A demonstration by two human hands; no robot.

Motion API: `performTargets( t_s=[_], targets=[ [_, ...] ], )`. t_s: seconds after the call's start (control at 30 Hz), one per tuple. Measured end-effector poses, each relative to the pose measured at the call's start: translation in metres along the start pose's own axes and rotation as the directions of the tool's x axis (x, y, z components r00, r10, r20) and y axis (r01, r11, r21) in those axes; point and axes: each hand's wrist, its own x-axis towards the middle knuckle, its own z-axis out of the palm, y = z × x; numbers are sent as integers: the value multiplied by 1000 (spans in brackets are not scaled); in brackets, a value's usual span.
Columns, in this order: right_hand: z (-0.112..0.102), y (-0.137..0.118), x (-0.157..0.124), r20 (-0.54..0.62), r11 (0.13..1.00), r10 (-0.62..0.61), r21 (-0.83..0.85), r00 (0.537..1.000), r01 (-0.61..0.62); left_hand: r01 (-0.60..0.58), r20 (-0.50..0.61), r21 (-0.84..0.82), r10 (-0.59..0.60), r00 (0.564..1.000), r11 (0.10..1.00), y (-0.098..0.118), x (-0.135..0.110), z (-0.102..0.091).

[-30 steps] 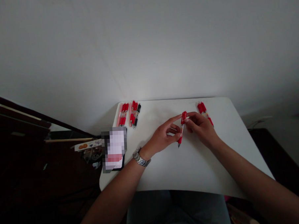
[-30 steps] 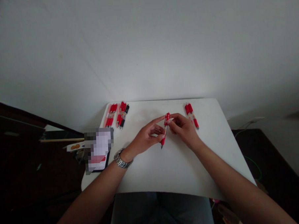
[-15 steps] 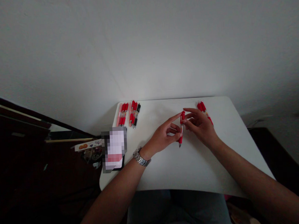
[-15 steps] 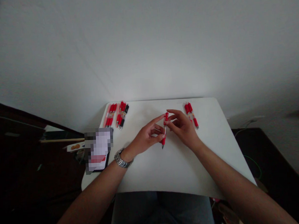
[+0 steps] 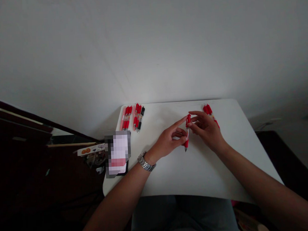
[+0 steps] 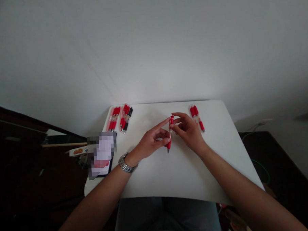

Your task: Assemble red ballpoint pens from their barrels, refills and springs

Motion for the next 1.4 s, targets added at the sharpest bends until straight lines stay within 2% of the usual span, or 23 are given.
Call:
performTargets(
  t_s=[0.63, 0.93, 1.1, 1.27, 1.4],
  targets=[
    [2, 0, 0, -6, 1000, -3, 26, 1000, 4, -4, 8, 4, 4, 1000, 1000, -1, 0, -1],
    [1, -1, 0, -8, 999, 11, 31, 1000, -11, 16, -25, 23, -15, 1000, 1000, 8, 0, 0],
    [0, 0, 0, -10, 998, 30, 49, 1000, -29, -14, -83, 11, 15, 996, 1000, 10, 1, 1],
    [-1, 1, -2, 34, 996, 64, -63, 997, -62, -37, -192, 18, 40, 981, 999, 7, 4, 0],
    [0, -1, -3, 53, 991, 91, -106, 994, -85, -59, -212, 93, 78, 974, 994, 4, 3, -1]
  ],
)
